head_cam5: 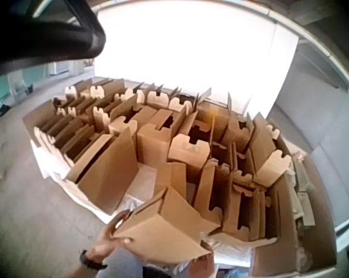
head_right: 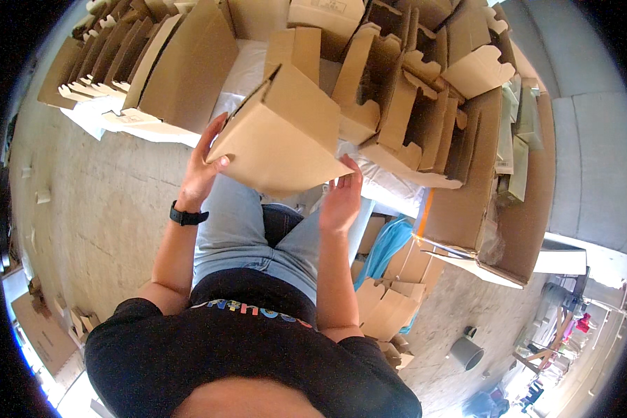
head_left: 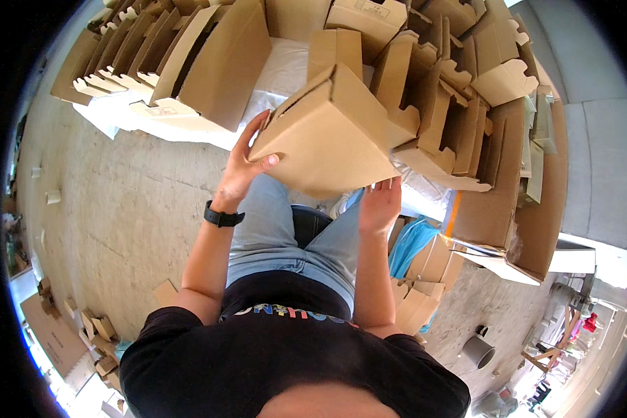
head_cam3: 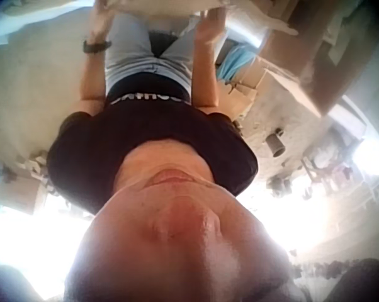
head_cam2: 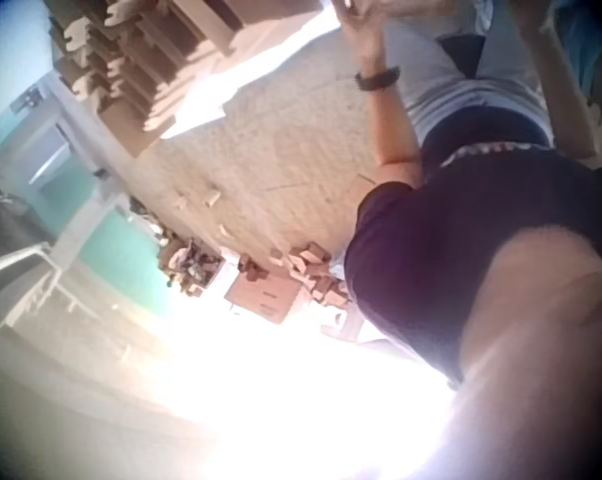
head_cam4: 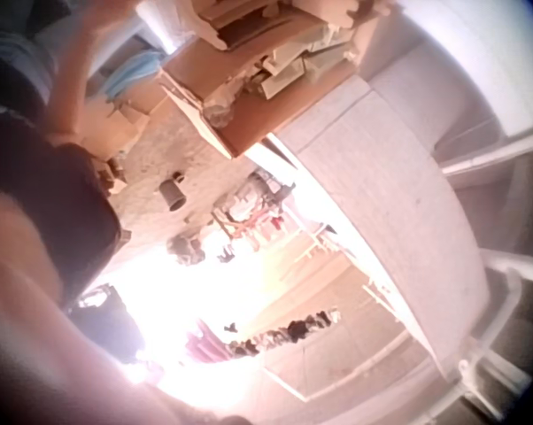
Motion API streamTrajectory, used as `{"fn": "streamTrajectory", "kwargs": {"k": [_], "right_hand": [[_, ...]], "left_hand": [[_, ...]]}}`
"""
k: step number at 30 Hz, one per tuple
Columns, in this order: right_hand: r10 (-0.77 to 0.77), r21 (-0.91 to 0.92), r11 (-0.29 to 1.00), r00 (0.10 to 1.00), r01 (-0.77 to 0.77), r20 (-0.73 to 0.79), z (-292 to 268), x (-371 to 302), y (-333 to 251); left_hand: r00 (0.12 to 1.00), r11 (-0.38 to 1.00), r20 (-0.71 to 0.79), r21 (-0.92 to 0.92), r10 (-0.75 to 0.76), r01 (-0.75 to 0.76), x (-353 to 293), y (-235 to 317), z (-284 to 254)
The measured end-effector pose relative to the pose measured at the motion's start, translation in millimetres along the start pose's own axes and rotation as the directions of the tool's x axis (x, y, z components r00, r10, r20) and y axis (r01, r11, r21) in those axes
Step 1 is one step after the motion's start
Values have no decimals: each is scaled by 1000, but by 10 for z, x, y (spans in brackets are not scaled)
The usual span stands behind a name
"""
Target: The person takes white boxes from a large container and places them into smaller cardboard dividers arranged on the floor.
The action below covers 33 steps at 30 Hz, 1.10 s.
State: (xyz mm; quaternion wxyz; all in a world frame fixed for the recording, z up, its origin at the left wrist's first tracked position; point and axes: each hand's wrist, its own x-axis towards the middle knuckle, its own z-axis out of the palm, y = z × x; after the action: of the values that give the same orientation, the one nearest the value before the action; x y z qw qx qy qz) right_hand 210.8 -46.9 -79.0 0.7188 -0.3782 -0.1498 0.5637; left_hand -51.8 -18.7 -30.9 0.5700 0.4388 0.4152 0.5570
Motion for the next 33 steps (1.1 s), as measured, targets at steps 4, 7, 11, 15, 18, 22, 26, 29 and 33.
{"fn": "streamTrajectory", "kwargs": {"k": [4, 7, 11, 15, 18, 22, 26, 29, 33], "right_hand": [[112, 94, 988, 987, -123, 113, 62, -68, 44], [128, 33, 990, 970, -138, 207, 202, -136, 22], [83, -92, 994, 943, -56, 322, 452, -246, -72], [42, -228, 972, 909, 59, 414, 565, -367, -162], [10, -298, 945, 901, 133, 434, 564, -409, -161], [-94, -313, 913, 883, 260, 459, 476, -475, -119], [-130, -251, 912, 810, 324, 572, 430, -632, -53], [-122, -431, 808, 829, 403, 546, 433, -862, 15], [-177, -609, 632, 855, 478, 487, 482, -782, 3]], "left_hand": [[981, 920, 76, -342, -178, 193, -196, -212, 92], [906, 619, 122, -692, -406, 370, -408, -521, 195], [871, 28, 434, -892, -231, 452, -582, -692, 422], [857, -175, 466, -883, -220, 435, -688, -634, 680], [821, -640, 535, -705, -197, 306, -693, -526, 689], [911, 446, 335, -796, -239, 410, -726, -865, 646], [875, -64, 435, -900, -214, 432, -722, -928, 601], [840, 100, 492, -847, -230, 523, -709, -983, 552], [786, 263, 463, -765, -410, 588, -688, -1242, 485]]}}
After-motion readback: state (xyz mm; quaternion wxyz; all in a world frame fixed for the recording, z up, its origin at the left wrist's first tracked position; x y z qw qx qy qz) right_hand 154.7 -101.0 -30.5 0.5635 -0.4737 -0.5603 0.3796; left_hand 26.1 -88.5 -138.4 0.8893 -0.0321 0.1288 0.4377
